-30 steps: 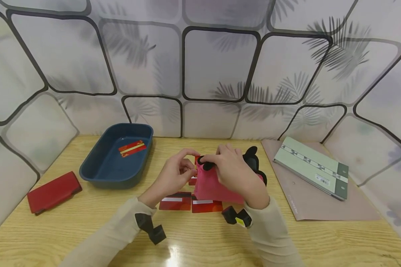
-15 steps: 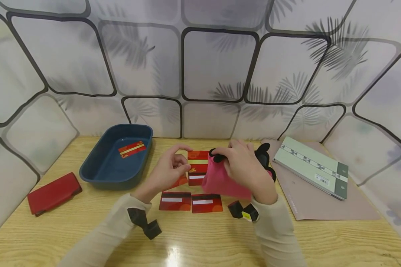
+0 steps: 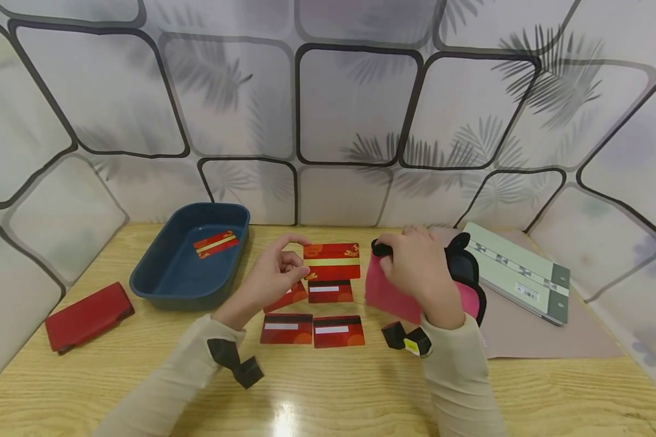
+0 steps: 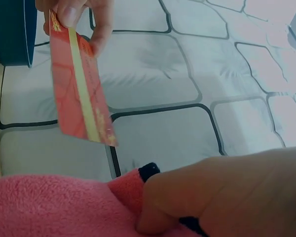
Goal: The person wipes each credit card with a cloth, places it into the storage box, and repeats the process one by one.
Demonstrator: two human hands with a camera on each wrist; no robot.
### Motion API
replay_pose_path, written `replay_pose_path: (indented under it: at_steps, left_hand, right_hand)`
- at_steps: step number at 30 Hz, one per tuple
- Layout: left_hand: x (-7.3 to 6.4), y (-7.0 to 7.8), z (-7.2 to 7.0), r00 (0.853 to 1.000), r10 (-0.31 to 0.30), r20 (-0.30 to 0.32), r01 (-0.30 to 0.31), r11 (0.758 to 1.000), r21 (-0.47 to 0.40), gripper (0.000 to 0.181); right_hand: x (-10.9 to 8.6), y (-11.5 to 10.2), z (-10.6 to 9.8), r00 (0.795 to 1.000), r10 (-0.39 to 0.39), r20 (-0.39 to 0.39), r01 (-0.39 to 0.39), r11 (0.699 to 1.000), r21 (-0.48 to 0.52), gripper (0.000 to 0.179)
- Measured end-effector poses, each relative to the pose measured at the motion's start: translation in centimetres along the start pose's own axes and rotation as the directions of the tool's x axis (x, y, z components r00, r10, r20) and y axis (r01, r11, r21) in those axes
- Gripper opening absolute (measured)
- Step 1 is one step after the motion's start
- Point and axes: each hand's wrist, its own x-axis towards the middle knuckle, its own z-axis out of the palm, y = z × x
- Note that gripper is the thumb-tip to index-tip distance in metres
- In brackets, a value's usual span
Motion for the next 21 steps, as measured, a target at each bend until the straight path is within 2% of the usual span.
replay_pose_path:
  at_steps: [7, 21]
  left_hand:
    - [0.08, -0.09, -0.08, 1.0, 0.015, -0.004, -0.015, 1.0, -0.01, 0.037]
    - [0.02, 0.28, -0.34, 1.0, -0.011, -0.008, 0.011, 1.0, -0.03, 0.04]
  right_hand:
    - [0.09, 0.24, 0.07, 1.0, 0.004, 0.007, -0.004, 1.0, 0.003, 0.023]
    - [0.27, 0.05, 0.01, 1.0, -0.014, 0.021, 0.014, 1.0, 0.023, 0.022]
